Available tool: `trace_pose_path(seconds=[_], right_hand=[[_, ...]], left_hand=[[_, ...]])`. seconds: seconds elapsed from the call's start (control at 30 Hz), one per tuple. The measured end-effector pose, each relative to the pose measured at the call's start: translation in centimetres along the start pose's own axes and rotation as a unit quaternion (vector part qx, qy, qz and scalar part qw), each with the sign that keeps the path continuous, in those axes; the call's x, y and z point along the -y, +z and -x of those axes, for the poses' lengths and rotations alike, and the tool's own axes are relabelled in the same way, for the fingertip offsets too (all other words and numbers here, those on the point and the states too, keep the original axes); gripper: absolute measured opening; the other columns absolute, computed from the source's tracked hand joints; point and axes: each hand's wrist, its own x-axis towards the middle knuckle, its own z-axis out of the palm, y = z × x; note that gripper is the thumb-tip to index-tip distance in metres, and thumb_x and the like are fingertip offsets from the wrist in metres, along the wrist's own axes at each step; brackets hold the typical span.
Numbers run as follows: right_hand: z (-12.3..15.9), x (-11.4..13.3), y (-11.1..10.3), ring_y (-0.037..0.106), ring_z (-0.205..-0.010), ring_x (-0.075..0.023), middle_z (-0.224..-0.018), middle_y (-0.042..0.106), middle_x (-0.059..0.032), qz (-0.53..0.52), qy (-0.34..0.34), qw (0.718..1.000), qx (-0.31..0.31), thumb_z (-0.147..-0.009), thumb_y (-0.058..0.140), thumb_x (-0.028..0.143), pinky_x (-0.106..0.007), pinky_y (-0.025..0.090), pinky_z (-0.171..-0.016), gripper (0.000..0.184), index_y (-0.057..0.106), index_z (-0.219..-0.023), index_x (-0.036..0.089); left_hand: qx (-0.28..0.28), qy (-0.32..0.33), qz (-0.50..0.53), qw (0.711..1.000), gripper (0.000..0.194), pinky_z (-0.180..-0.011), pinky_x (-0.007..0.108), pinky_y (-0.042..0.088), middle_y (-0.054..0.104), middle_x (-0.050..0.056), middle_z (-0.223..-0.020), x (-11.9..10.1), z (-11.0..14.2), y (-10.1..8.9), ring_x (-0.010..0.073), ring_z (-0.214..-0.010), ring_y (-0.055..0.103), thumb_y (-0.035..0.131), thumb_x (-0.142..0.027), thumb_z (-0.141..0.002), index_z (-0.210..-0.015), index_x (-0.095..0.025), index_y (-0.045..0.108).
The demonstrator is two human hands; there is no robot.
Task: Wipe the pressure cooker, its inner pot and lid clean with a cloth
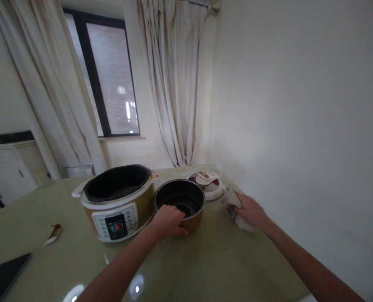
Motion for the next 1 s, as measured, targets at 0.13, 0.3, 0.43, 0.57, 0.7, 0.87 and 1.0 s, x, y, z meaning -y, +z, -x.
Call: trace_pose_path(seconds=[0.13,0.3,0.43,0.57,0.7,0.87,1.0], right_hand=[[-2.3,1.2,-0.6,0.072,-0.105,-0.0328,-0.118,0.078,-0.0133,-0.024,-0.064,0.987,0.145,-0.069,0.084,0.052,-0.037,0.053,-0.09,0.054,0.078,-0.113,0.021],[-7.9,3.2,-1.5,0.07,-0.099,-0.0285,-0.112,0.077,-0.0135,0.008,-0.033,0.999,0.011,-0.094,0.063,0.06,-0.034,0.048,-0.083,0.043,0.075,-0.105,0.02],[-13.5,5.2,1.1,0.07,-0.105,-0.0251,-0.114,0.077,-0.0114,-0.006,-0.02,1.0,-0.018,-0.098,0.064,0.051,-0.031,0.047,-0.085,0.039,0.071,-0.119,0.019],[-18.1,7.0,5.0,0.07,-0.11,-0.0279,-0.122,0.075,-0.0162,-0.013,0.012,0.999,-0.035,-0.097,0.064,0.06,-0.031,0.048,-0.084,0.053,0.069,-0.124,0.014],[-20.3,7.7,7.5,0.07,-0.11,-0.0294,-0.122,0.074,-0.0185,0.003,0.029,0.999,-0.037,-0.094,0.068,0.057,-0.032,0.048,-0.085,0.051,0.073,-0.117,0.013],[-21.4,7.4,8.3,0.068,-0.114,-0.0295,-0.123,0.073,-0.0201,0.033,0.034,0.998,-0.047,-0.098,0.063,0.053,-0.032,0.047,-0.089,0.047,0.074,-0.117,0.012],[-22.2,7.1,8.4,0.069,-0.115,-0.0311,-0.121,0.073,-0.0228,0.041,0.051,0.996,-0.063,-0.1,0.059,0.051,-0.033,0.048,-0.09,0.048,0.074,-0.119,0.009]], left_hand=[[-0.054,0.007,0.01,0.998,0.054,-0.103,0.046,0.053,0.077,0.011,-0.117,-0.3,0.1,0.2,0.0329,-0.116,0.069,0.083,-0.058,-0.08,-0.118,-0.02,0.073],[-0.311,-0.082,0.046,0.946,0.065,-0.127,0.054,0.032,0.06,0.01,-0.151,-1.8,2.9,5.8,0.0317,-0.138,0.055,0.076,-0.03,-0.091,-0.152,-0.031,0.053],[-0.434,-0.23,0.148,0.859,0.076,-0.119,0.06,0.046,0.028,0.011,-0.172,-3.2,4.7,10.9,0.0366,-0.154,0.039,0.065,-0.032,-0.098,-0.165,-0.038,0.03],[-0.379,-0.267,0.261,0.847,0.092,-0.113,0.061,0.053,0.016,0.01,-0.177,-4.2,4.5,12.6,0.037,-0.158,0.035,0.063,-0.03,-0.097,-0.168,-0.044,0.007],[-0.347,-0.287,0.29,0.844,0.099,-0.113,0.062,0.053,0.016,0.013,-0.178,-4.4,3.8,12.7,0.0378,-0.158,0.035,0.066,-0.029,-0.094,-0.168,-0.042,0.002],[-0.35,-0.272,0.291,0.848,0.092,-0.117,0.058,0.05,0.014,0.014,-0.179,-3.8,2.5,12.5,0.036,-0.158,0.034,0.067,-0.028,-0.095,-0.166,-0.039,0.009],[-0.338,-0.279,0.302,0.846,0.089,-0.117,0.056,0.05,0.015,0.016,-0.178,-3.6,0.6,12.1,0.0356,-0.159,0.034,0.066,-0.026,-0.096,-0.165,-0.036,0.01]])
